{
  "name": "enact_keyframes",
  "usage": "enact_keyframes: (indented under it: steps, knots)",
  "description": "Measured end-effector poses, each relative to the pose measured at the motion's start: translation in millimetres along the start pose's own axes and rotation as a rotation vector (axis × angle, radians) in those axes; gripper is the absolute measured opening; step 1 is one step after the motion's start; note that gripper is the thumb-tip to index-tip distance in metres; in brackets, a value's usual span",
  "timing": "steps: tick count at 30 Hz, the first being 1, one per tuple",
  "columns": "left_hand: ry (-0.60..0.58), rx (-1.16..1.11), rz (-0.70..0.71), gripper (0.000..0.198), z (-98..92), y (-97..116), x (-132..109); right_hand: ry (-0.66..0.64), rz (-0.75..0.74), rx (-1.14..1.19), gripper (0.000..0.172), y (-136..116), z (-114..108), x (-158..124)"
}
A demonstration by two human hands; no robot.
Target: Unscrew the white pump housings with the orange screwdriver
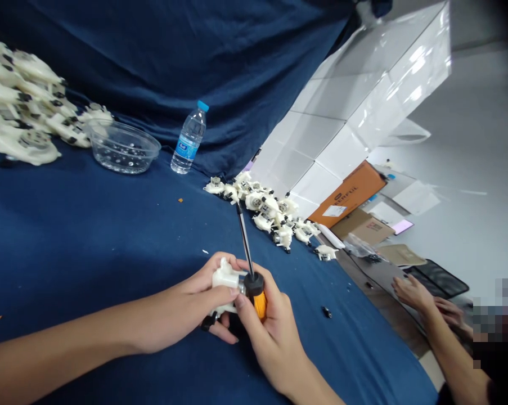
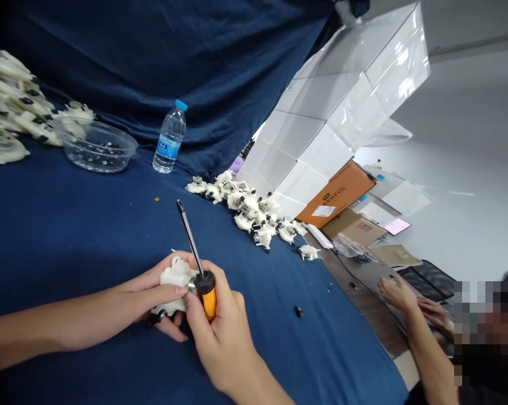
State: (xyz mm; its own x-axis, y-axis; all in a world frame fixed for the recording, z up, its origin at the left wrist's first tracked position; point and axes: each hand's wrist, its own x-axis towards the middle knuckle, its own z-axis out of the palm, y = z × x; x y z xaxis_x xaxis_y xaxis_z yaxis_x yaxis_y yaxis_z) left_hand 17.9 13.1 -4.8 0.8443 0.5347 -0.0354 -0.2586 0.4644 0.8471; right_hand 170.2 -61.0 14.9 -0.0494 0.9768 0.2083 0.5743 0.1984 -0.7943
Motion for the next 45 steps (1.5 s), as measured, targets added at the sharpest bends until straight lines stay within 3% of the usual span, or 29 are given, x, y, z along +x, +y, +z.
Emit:
enact_keyframes:
  steps: [20,25,34,39,45]
  knots:
    - [-0.046,0.072,-0.01,0.025,-1.3,2,-3,0.044,-0.019,0.028,0.034,4,4,-3]
    - [-0.021,0.072,-0.024,0.033,-1.2,1,-3,0.047,-0.052,-0.018,0.035,5,5,-2]
    - [0.015,-0.034,-0.027,0.029,-5.2,1,-1,0.086,-0.07,0.014,0.046,11,1,0]
    - [0.024,-0.042,-0.016,0.026,-4.0,3,-1,0.08,-0.109,0.091,0.037,6,0,0]
    - [0.014,-0.015,-0.021,0.034,-8.2,-3,5,0.101,-0.029,0.082,0.039,8,0,-1]
